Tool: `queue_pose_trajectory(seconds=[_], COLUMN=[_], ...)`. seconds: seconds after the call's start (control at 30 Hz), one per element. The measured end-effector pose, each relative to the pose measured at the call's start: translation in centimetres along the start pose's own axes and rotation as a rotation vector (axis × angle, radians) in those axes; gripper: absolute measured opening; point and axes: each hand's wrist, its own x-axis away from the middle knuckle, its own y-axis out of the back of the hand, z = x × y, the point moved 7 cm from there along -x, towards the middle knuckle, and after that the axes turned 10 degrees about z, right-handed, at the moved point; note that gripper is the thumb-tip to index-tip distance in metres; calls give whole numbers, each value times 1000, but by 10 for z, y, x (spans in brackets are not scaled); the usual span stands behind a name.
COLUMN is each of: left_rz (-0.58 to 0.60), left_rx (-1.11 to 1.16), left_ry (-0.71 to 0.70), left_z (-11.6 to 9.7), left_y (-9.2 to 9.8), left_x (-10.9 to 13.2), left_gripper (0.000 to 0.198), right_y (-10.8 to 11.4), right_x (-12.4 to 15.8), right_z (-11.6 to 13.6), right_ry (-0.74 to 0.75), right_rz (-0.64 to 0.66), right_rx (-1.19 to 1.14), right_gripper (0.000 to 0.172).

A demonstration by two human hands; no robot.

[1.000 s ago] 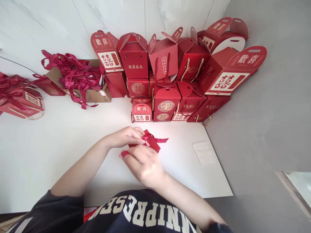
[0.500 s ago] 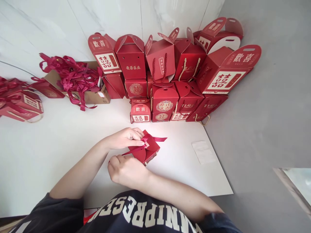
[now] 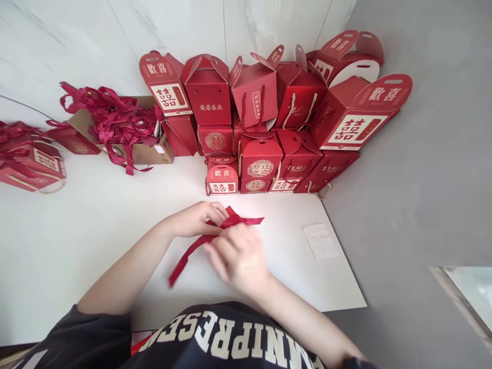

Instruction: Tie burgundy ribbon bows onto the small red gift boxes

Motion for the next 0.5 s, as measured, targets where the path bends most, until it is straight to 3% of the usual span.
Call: queue_pose_trajectory(seconds=[0.03, 0.1, 0.23, 0.4, 0.5], left_rz=[12, 72, 79, -49, -80], left_rx=[30, 104, 103, -67, -140], left_ry=[8, 29, 46, 48, 114], left_z=[2, 4, -1, -21, -31], left_y=[-1, -5, -4, 8, 12], left_x=[0, 0, 1, 8, 13], left_gripper=[23, 20, 24, 26, 29], right_y=[4, 7, -3, -14, -16], right_x=[6, 16, 17, 2, -6], right_z=[-18, -42, -57, -65, -68], right_ry=[-132, -257, -336, -444, -450], right_rz=[4, 7, 27, 16, 47], right_rx=[4, 21, -94, -576, -846], right_gripper=[13, 14, 17, 19, 10])
